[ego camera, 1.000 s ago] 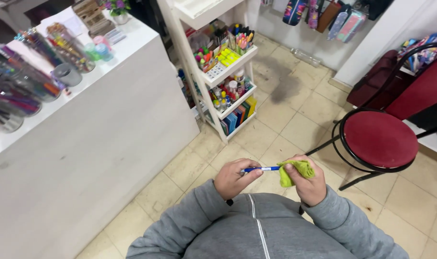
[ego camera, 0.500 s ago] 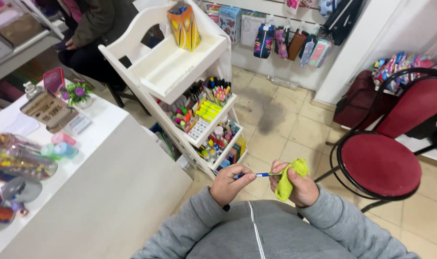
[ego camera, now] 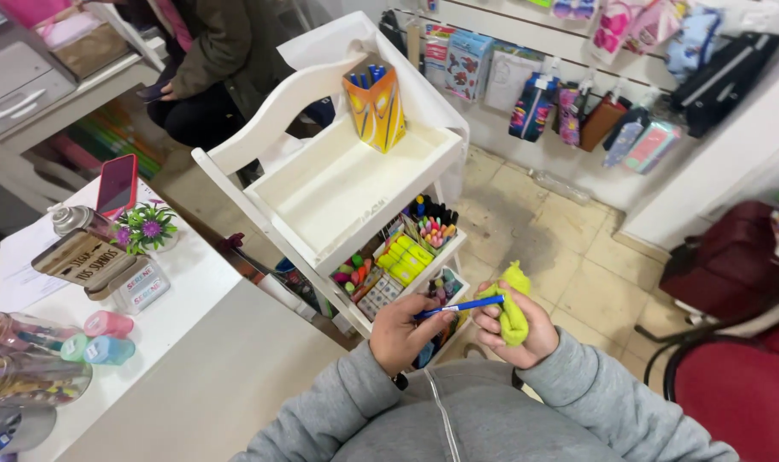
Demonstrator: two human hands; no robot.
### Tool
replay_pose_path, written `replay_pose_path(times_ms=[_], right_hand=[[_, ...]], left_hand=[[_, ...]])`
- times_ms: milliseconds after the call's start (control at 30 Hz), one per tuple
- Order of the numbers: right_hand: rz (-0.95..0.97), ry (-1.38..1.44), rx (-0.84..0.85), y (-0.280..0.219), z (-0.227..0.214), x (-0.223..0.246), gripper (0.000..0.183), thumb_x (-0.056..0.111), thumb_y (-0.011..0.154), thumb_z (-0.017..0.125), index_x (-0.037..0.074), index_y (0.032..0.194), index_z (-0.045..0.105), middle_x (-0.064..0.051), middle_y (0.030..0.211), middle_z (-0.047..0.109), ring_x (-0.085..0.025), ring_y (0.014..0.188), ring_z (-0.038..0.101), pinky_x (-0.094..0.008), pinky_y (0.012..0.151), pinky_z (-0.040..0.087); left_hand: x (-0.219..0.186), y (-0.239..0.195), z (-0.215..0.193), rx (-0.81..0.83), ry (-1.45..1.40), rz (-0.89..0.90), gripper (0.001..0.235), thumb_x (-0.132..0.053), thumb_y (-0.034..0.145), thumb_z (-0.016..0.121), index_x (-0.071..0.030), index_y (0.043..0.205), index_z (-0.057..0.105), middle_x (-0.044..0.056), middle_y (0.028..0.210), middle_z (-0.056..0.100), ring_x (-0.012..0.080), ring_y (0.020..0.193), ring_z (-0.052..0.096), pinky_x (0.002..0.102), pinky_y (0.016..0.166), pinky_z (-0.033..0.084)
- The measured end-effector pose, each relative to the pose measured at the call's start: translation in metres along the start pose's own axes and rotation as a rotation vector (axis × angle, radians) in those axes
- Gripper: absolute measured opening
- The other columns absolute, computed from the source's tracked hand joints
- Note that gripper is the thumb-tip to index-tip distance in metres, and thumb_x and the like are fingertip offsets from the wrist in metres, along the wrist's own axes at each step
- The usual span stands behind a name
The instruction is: Wiping pens with a cloth and organizing them on a display shelf.
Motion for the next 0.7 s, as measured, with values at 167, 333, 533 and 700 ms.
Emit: replay_pose_path(times_ms=[167, 333, 533, 700], right_hand=[[-0.082, -0.761, -0.100, 0.093, -0.004, 0.081, 0.024, 0.016, 0.096, 0.062, 0.003, 0.116, 0.060, -0.009, 0.106, 0.062, -0.022, 0.096, 0.059, -0.036, 0.084, 0.050], [-0.245, -1.286, -0.041, 0.170, 0.051, 0.149, 0.043, 0.013, 0.092, 0.068, 0.006, 0.133, 0.057, -0.004, 0.105, 0.063, -0.013, 0.095, 0.061, -0.026, 0.084, 0.051], [-0.288, -1.343, -0.016, 0.238, 0.030, 0.202, 0.022, 0.017, 0.098, 0.066, 0.001, 0.114, 0.067, -0.003, 0.093, 0.070, -0.012, 0.083, 0.065, -0.026, 0.074, 0.054], [-0.381, -1.317, -0.100, 0.261, 0.020, 0.239, 0.022, 0.017, 0.099, 0.067, 0.001, 0.114, 0.066, -0.003, 0.095, 0.068, -0.010, 0.083, 0.062, -0.025, 0.075, 0.052]], left_hand=[[0.020, 0.068, -0.004, -0.153, -0.143, -0.160, 0.019, -0.022, 0.097, 0.069, -0.003, 0.101, 0.071, 0.010, 0.079, 0.068, 0.0248, 0.069, 0.064, 0.034, 0.063, 0.052], [0.012, 0.139, -0.018, -0.360, 0.174, -0.070, 0.022, -0.020, 0.098, 0.067, -0.002, 0.109, 0.071, 0.013, 0.088, 0.065, 0.0272, 0.077, 0.064, 0.036, 0.070, 0.052], [0.029, 0.211, -0.035, -0.360, 0.279, -0.144, 0.025, -0.024, 0.096, 0.068, -0.007, 0.113, 0.074, 0.013, 0.094, 0.067, 0.0293, 0.088, 0.065, 0.038, 0.080, 0.053], [0.053, 0.285, -0.087, -0.623, 0.507, -0.038, 0.037, -0.025, 0.101, 0.066, -0.005, 0.132, 0.062, 0.020, 0.136, 0.060, 0.0381, 0.129, 0.054, 0.045, 0.112, 0.042]])
Point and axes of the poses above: each hand's wrist, its own y-axis towards the middle knuckle, its own z-axis out of the palm, x = y × z, the point moved 3 cm from there along y, towards the middle knuckle
